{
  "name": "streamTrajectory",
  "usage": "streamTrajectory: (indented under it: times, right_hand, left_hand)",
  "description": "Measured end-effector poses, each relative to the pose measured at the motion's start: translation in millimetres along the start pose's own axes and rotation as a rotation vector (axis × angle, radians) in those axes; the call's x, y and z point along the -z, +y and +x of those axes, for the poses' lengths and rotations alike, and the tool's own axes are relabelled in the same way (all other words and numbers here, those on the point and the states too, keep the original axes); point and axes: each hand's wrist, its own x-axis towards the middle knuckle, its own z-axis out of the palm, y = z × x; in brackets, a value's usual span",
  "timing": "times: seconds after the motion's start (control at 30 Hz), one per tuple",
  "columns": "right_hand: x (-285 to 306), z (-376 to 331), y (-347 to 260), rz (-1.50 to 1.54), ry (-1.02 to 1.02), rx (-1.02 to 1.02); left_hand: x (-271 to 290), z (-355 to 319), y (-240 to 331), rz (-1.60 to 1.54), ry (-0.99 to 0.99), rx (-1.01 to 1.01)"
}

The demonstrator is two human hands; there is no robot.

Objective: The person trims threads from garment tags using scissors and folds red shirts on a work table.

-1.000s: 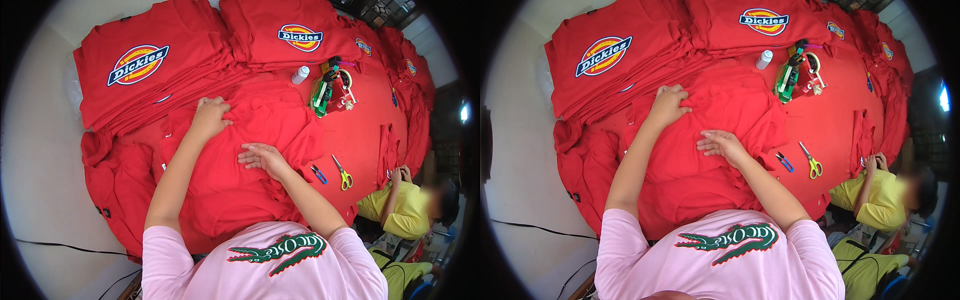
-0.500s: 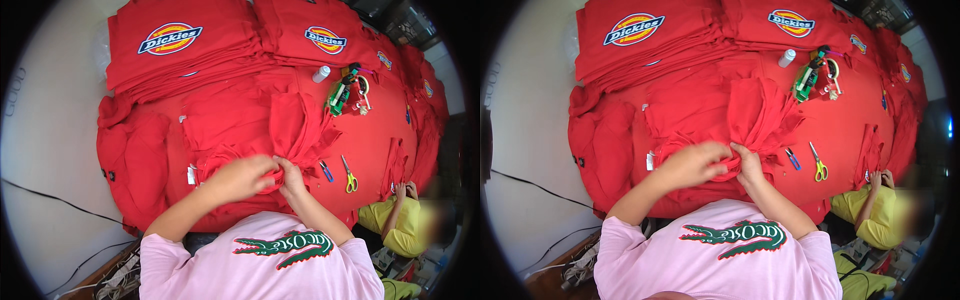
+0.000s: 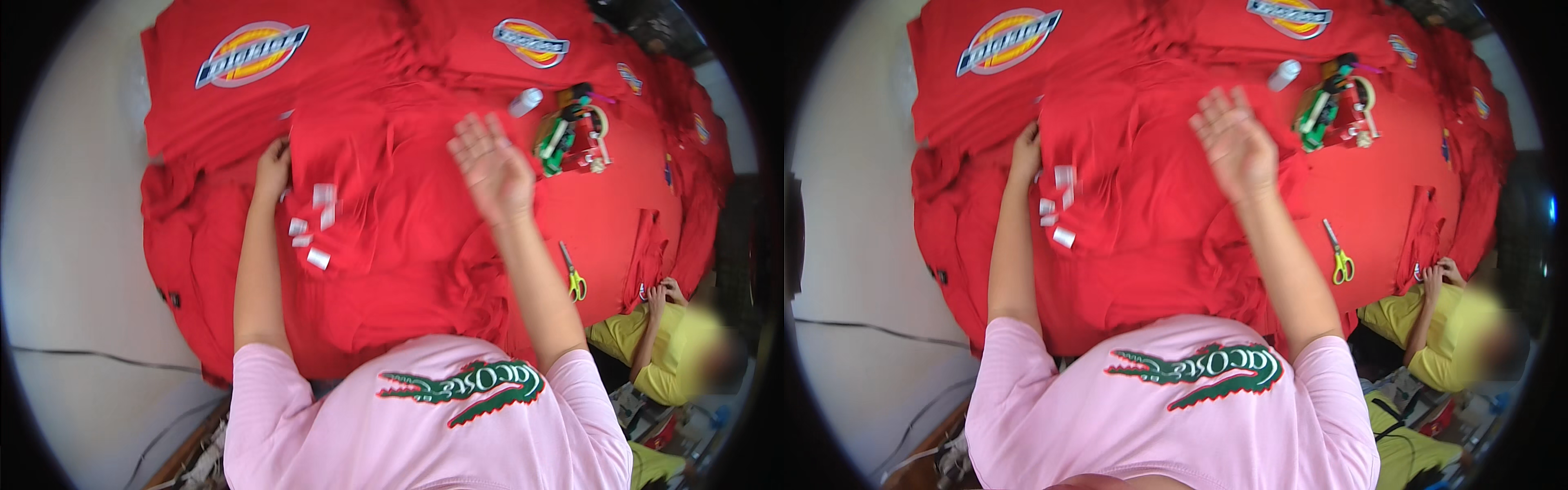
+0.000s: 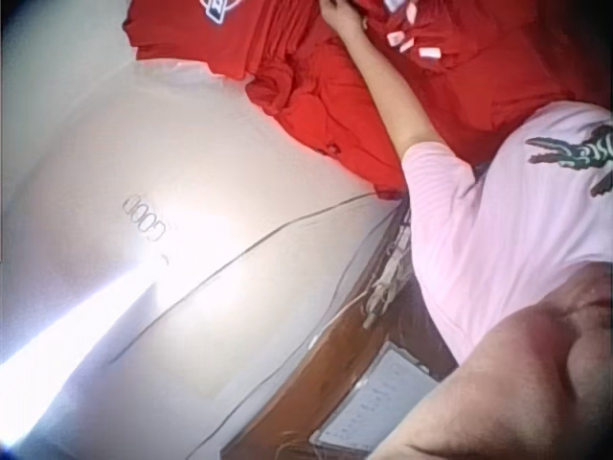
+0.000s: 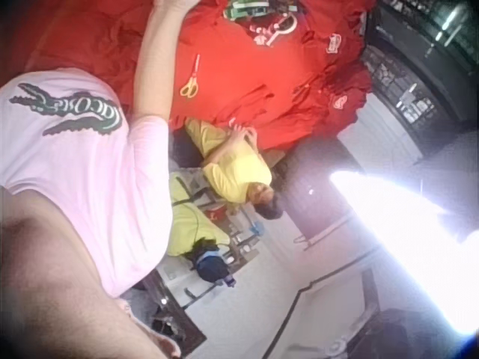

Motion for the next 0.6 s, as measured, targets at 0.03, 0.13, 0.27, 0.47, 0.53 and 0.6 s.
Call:
streamTrajectory:
  times: [0.03, 0.13, 0.27, 0.47, 0.53, 0.6]
  right_hand:
    - [-5, -7, -10, -0.093, 0.003, 0.011]
    - [-10, -44, -29, -0.421, 0.019, 0.041]
    - [65, -144, -53, -0.639, 0.243, 0.014]
    - [80, -250, -27, -0.956, 0.818, -0.175]
    - [97, -266, 0, -1.095, 0.783, -0.236]
    - [120, -264, 18, -1.223, 0.613, -0.215]
  left_hand:
    - [12, -13, -11, -0.043, 0.052, -0.072]
    - [40, -85, -40, -0.158, 0.241, 0.044]
    - [20, -221, -28, -0.281, 0.202, 0.392]
    - [-39, -308, -16, -0.444, 0.17, 0.481]
    - [-52, -302, -3, -0.454, 0.084, 0.584]
    - [-53, -284, -6, -0.391, 0.005, 0.705]
